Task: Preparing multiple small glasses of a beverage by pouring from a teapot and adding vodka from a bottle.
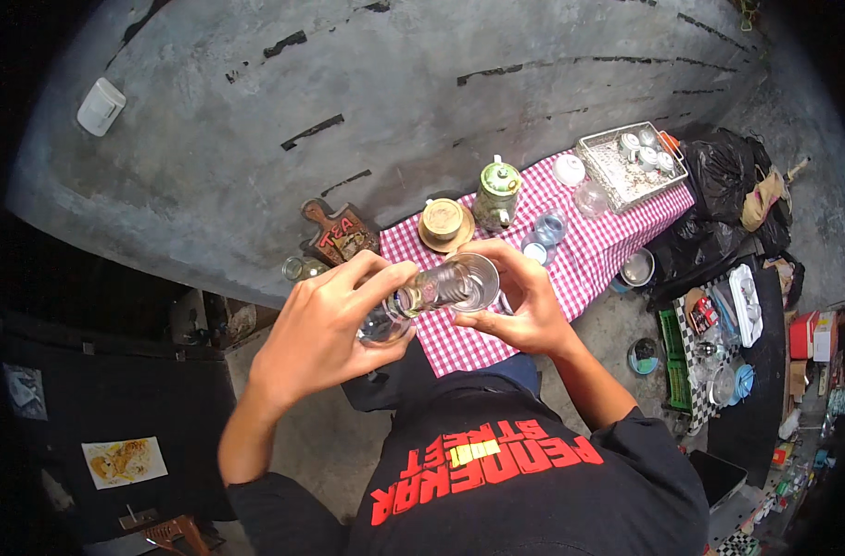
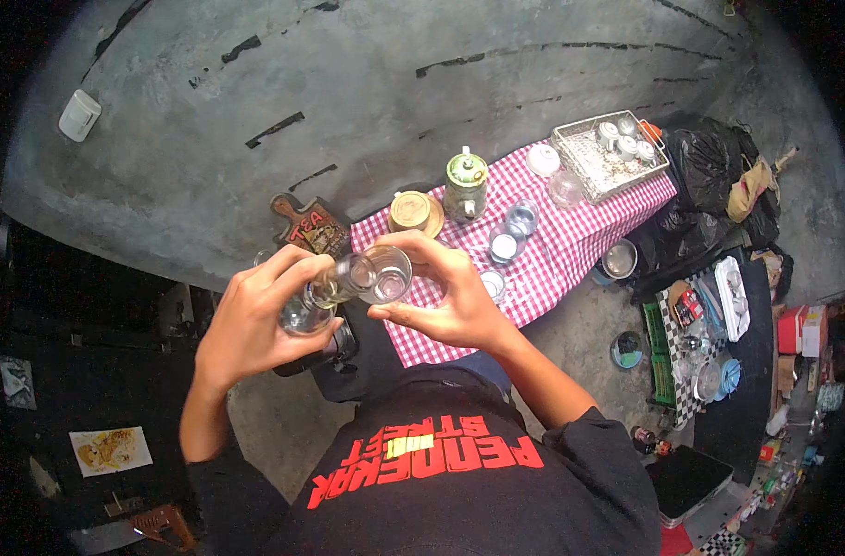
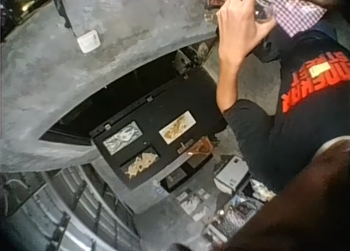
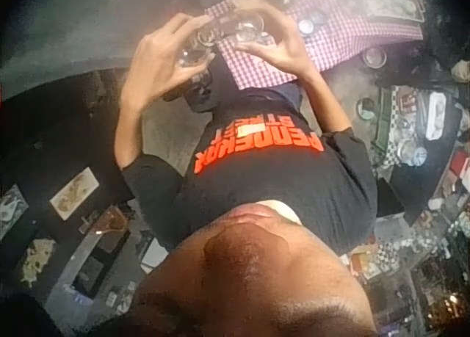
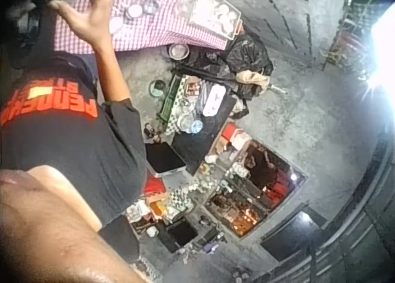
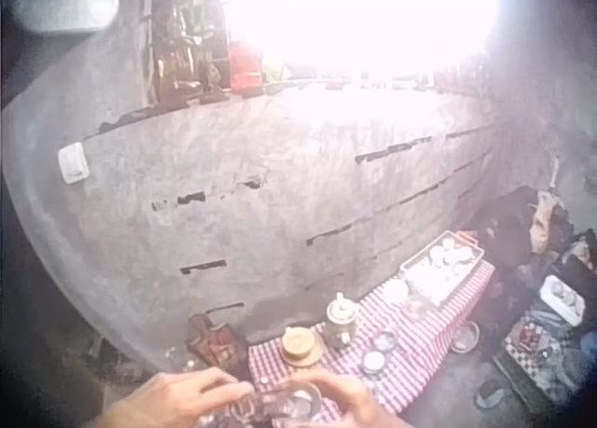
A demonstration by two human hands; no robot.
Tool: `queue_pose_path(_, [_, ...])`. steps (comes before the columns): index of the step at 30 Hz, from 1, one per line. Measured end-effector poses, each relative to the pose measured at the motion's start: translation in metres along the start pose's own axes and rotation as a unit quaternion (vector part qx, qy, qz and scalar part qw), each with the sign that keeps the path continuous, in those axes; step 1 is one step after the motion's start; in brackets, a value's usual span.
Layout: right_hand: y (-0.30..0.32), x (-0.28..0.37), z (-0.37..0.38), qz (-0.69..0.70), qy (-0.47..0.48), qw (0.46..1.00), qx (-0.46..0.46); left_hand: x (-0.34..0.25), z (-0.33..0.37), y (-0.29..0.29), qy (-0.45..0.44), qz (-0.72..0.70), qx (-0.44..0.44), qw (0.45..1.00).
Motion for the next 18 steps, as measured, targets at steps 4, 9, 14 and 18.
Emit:
queue_pose_path(4, [0.018, -0.013, -0.010, -0.032, -0.003, 0.999, -0.027, 0.015, 0.001, -0.041, -0.005, -0.126, -0.117, 0.985])
queue_pose_path(9, [0.037, -0.030, -0.029, -0.022, -0.039, 0.997, -0.069, 0.042, -0.010, -0.127, 0.153, -0.435, -0.332, 0.823])
queue_pose_path(14, [0.057, -0.053, -0.056, -0.047, -0.088, 0.987, -0.126, 0.073, -0.017, -0.207, 0.205, -0.417, -0.408, 0.786])
queue_pose_path(18, [0.074, -0.075, -0.079, -0.099, -0.115, 0.973, -0.172, 0.098, -0.028, -0.255, 0.248, -0.367, -0.429, 0.787])
Point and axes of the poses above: each hand's wrist, its own z-axis towards the middle knuckle, its own y-axis out of the back of the hand, x = y × z, the point moved 3 cm from there along z, towards the middle knuckle, and after that the axes turned 1 degree about y, right-handed, at the moved point
